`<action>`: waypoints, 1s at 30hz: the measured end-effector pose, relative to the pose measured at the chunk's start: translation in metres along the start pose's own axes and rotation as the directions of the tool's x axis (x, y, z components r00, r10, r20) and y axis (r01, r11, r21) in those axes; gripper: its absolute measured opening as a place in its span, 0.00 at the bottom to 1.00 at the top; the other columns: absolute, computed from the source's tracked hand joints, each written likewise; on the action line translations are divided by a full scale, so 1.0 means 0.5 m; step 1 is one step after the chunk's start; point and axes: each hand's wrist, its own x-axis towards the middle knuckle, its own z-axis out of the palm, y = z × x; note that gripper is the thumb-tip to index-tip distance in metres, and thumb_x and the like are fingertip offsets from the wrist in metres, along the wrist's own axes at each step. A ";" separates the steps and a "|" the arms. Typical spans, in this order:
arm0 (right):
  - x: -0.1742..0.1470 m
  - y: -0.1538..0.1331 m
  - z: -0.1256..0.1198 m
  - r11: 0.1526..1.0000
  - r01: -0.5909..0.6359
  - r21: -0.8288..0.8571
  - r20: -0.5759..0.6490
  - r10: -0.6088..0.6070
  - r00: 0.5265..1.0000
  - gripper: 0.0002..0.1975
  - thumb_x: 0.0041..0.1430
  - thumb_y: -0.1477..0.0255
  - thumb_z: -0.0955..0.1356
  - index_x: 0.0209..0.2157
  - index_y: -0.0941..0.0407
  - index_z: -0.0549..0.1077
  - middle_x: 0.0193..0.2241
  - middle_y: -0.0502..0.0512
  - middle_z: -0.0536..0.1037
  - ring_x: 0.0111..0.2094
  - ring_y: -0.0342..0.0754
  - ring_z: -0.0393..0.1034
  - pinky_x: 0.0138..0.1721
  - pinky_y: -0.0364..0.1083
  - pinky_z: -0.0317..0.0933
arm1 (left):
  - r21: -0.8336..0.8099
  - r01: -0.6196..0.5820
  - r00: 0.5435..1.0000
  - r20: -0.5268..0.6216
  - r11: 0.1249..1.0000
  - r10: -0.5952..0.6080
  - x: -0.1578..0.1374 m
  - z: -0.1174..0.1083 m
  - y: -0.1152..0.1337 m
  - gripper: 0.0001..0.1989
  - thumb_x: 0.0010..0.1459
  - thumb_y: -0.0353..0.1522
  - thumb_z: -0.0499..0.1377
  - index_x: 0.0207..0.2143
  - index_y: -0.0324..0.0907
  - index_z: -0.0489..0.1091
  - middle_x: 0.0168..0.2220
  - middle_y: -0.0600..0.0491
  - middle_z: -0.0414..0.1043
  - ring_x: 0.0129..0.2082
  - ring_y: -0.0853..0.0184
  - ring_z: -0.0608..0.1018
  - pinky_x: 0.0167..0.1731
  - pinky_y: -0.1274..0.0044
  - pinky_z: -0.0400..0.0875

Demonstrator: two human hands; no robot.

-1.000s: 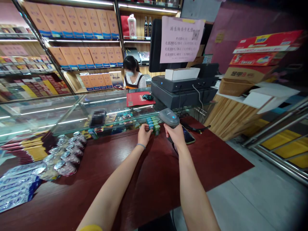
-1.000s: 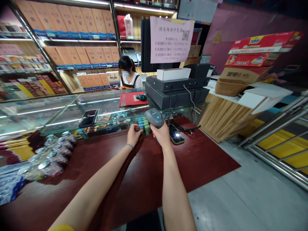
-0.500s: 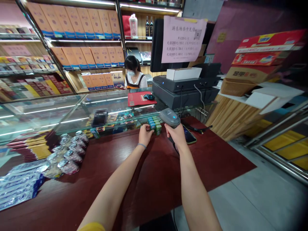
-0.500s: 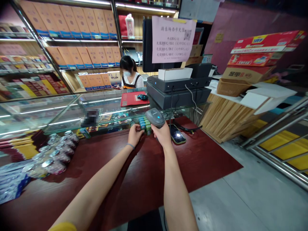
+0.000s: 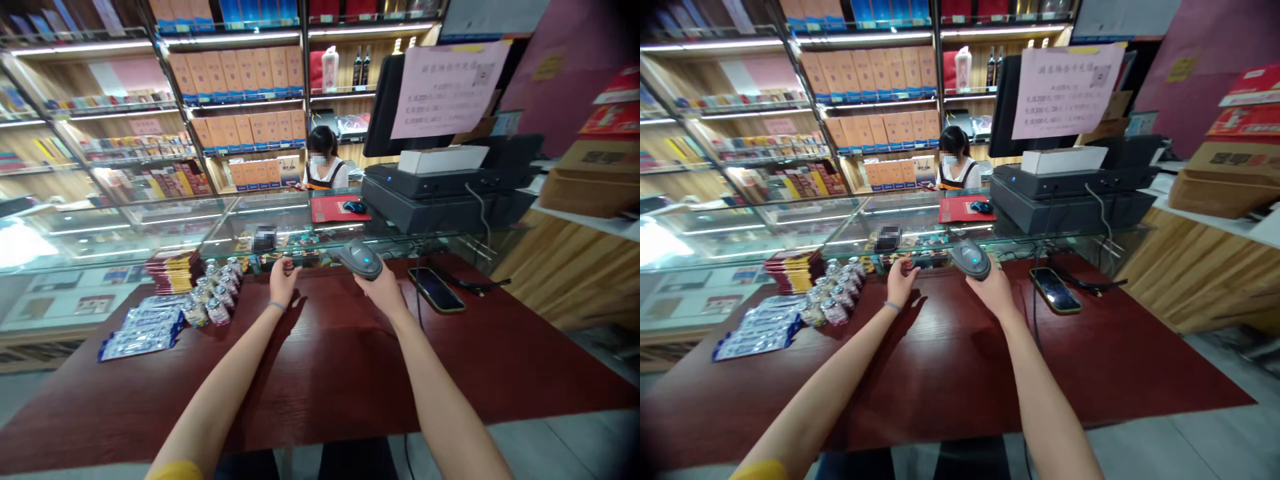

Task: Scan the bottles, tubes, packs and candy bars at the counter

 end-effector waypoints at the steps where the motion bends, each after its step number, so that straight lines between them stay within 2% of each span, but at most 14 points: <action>1: -0.004 -0.007 0.011 1.000 0.006 -0.002 0.016 -0.006 1.000 0.23 0.52 0.62 0.71 0.50 0.53 0.71 0.32 0.56 0.82 0.32 0.56 0.79 0.31 0.48 0.68 | 0.013 0.011 0.999 -0.033 1.000 -0.010 0.005 -0.028 -0.007 0.16 0.53 0.30 0.69 0.44 0.41 0.71 0.40 0.49 0.73 0.41 0.63 0.78 0.46 0.68 0.77; 4: -0.020 -0.032 0.043 0.999 0.045 -0.008 0.052 -0.045 0.998 0.22 0.51 0.62 0.71 0.48 0.51 0.70 0.35 0.57 0.83 0.40 0.59 0.80 0.37 0.50 0.69 | 0.047 0.039 0.992 -0.125 0.998 -0.033 0.012 -0.100 -0.031 0.15 0.54 0.30 0.68 0.44 0.41 0.71 0.40 0.49 0.73 0.40 0.63 0.78 0.47 0.67 0.77; 7: -0.037 -0.060 0.070 0.997 0.071 -0.032 0.105 -0.068 0.992 0.19 0.50 0.62 0.70 0.44 0.50 0.69 0.34 0.55 0.82 0.38 0.59 0.80 0.37 0.50 0.69 | 0.063 0.065 0.980 -0.192 0.996 -0.052 0.011 -0.151 -0.058 0.16 0.54 0.31 0.67 0.45 0.40 0.70 0.39 0.49 0.73 0.40 0.63 0.78 0.49 0.65 0.76; 10: -0.051 -0.081 0.095 0.997 0.075 -0.030 0.158 -0.070 0.985 0.19 0.50 0.62 0.70 0.44 0.49 0.68 0.33 0.54 0.82 0.37 0.58 0.80 0.37 0.50 0.68 | 0.046 0.103 0.970 -0.227 0.994 -0.090 0.009 -0.174 -0.084 0.17 0.54 0.30 0.67 0.46 0.41 0.70 0.40 0.48 0.73 0.41 0.62 0.79 0.50 0.64 0.76; 15: -0.062 -0.087 0.126 0.996 0.082 -0.036 0.215 -0.073 0.974 0.18 0.49 0.63 0.71 0.43 0.49 0.68 0.32 0.53 0.82 0.38 0.59 0.80 0.38 0.50 0.68 | 0.033 0.130 0.959 -0.257 0.991 -0.117 0.022 -0.163 -0.111 0.25 0.53 0.27 0.66 0.53 0.41 0.68 0.49 0.43 0.72 0.52 0.56 0.77 0.56 0.61 0.73; 18: -0.065 -0.081 0.134 0.996 0.078 -0.047 0.241 -0.064 0.968 0.17 0.50 0.62 0.70 0.42 0.49 0.67 0.32 0.53 0.82 0.38 0.58 0.80 0.38 0.50 0.68 | 0.107 0.105 0.958 -0.277 0.989 -0.072 0.036 -0.146 -0.115 0.32 0.52 0.26 0.67 0.59 0.42 0.64 0.56 0.41 0.68 0.60 0.54 0.71 0.62 0.60 0.66; 21: -0.066 -0.076 0.136 0.996 0.078 -0.049 0.252 -0.064 0.966 0.16 0.50 0.62 0.69 0.42 0.49 0.67 0.31 0.52 0.82 0.37 0.57 0.80 0.38 0.49 0.67 | 0.175 0.095 0.947 -0.319 0.980 -0.035 0.051 -0.132 -0.115 0.35 0.51 0.25 0.68 0.60 0.42 0.61 0.60 0.40 0.63 0.64 0.53 0.65 0.67 0.59 0.58; 26: -0.066 -0.070 0.140 0.996 0.077 -0.051 0.239 -0.063 0.969 0.17 0.49 0.63 0.70 0.42 0.49 0.67 0.32 0.53 0.82 0.37 0.59 0.79 0.39 0.51 0.68 | 0.144 0.148 0.917 -0.391 0.978 -0.081 0.076 -0.113 -0.120 0.29 0.52 0.23 0.65 0.56 0.40 0.61 0.59 0.36 0.60 0.64 0.50 0.63 0.65 0.55 0.56; 30: -0.064 -0.066 0.143 0.998 0.060 -0.035 0.254 -0.049 0.966 0.16 0.50 0.63 0.70 0.41 0.49 0.67 0.31 0.53 0.82 0.35 0.57 0.78 0.39 0.51 0.69 | 0.136 0.180 0.890 -0.445 0.974 -0.102 0.089 -0.100 -0.123 0.23 0.54 0.22 0.62 0.51 0.41 0.63 0.56 0.37 0.62 0.63 0.49 0.64 0.65 0.54 0.54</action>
